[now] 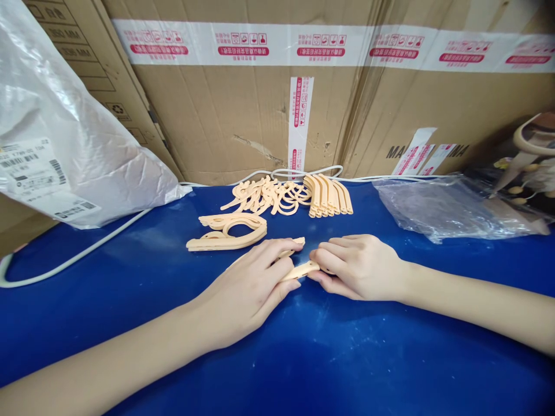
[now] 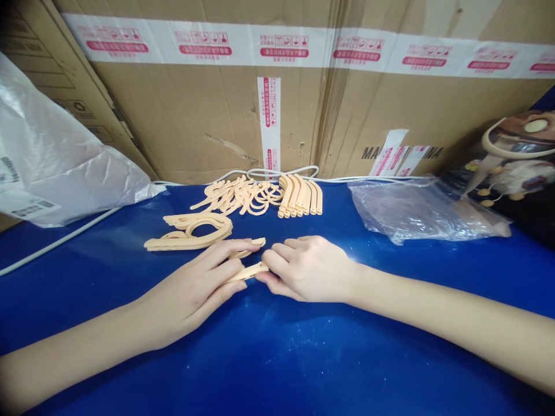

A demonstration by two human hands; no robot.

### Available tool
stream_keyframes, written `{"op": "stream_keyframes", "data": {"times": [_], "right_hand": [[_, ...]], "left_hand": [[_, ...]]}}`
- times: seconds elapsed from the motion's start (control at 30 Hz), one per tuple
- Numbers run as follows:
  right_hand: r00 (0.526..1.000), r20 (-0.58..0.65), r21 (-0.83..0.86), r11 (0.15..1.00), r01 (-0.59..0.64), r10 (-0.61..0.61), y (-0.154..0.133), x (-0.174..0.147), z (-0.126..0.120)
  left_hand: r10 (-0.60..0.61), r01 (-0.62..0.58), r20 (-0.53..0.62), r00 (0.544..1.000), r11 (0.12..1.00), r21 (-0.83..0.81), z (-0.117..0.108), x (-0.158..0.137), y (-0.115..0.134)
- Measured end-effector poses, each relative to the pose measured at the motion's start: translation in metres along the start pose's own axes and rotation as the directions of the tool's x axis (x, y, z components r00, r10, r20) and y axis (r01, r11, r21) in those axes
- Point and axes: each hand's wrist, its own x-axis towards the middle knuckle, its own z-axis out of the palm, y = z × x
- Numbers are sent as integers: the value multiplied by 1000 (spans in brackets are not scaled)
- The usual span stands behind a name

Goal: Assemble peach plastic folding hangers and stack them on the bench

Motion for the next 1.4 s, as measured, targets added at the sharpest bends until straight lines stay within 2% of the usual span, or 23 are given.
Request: {"op": "stream_keyframes", "data": {"times": [0.23,0.7,1.1,1.27,1.4], "right_hand": [[997,61,132,990,-44,36,0,1,0],[997,58,203,977,-68,58,1,-2,0],[996,85,205,979,0,-18,2,-4,1],[996,90,185,983,-15,-2,2,-2,1],[999,13,234,971,46,-51,1,-2,2]], "left_hand": [[11,-11,-14,1000,1000,0,-1,0,0],[15,-15,2,1000,1000,-27,-2,1,3],[12,-12,-10,1000,999,-32,-1,1,2],[9,-10,-26,1000,999,-49,-2,1,2],[-27,26,-3,1000,997,-74,-4,0,3]]}}
